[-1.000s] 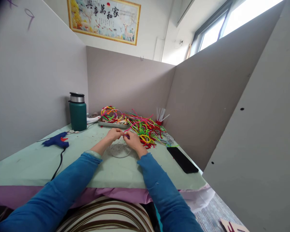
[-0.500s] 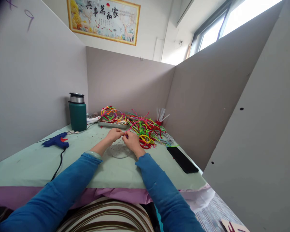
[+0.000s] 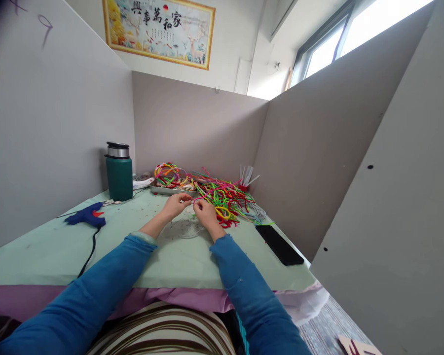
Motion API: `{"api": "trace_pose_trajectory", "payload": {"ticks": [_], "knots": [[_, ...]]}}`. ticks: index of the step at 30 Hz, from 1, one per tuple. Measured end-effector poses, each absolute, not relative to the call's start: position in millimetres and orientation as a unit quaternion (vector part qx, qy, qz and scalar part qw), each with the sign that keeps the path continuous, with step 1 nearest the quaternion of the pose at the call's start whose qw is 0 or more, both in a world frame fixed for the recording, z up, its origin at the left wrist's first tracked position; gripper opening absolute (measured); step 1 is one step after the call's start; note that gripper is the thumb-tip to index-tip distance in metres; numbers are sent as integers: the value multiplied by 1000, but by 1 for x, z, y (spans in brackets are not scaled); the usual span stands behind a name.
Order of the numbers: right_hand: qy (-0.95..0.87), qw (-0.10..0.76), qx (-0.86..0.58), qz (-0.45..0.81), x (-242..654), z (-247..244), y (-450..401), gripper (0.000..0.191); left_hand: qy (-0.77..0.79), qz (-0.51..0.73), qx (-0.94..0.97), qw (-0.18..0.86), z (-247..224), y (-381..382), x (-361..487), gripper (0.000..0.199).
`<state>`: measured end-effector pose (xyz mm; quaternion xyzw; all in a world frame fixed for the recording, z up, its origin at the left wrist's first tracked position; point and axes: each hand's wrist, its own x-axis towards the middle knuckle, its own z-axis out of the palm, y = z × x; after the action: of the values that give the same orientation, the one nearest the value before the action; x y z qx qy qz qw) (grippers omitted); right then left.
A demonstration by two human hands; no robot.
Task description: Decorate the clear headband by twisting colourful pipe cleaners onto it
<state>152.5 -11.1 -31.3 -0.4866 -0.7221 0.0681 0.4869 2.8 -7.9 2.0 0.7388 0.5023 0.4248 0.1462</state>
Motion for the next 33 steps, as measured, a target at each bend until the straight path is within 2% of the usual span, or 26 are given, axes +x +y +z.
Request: {"api": "trace_pose_trajectory", "payload": {"ticks": [10, 22, 28, 33], "knots": [[-716, 506, -473, 79, 153, -30, -10, 22, 479, 377, 793, -11, -1, -16, 3, 30], [-733, 480, -472, 94, 155, -30, -10, 21, 484, 316, 812, -79, -2, -21, 3, 31], [-738, 489, -448, 129, 158, -27, -11, 25, 506, 317, 800, -46, -2, -18, 3, 27], [-676, 518, -441, 284, 161, -23, -8, 38, 515, 348, 784, 16, -2, -7, 0, 24]]}}
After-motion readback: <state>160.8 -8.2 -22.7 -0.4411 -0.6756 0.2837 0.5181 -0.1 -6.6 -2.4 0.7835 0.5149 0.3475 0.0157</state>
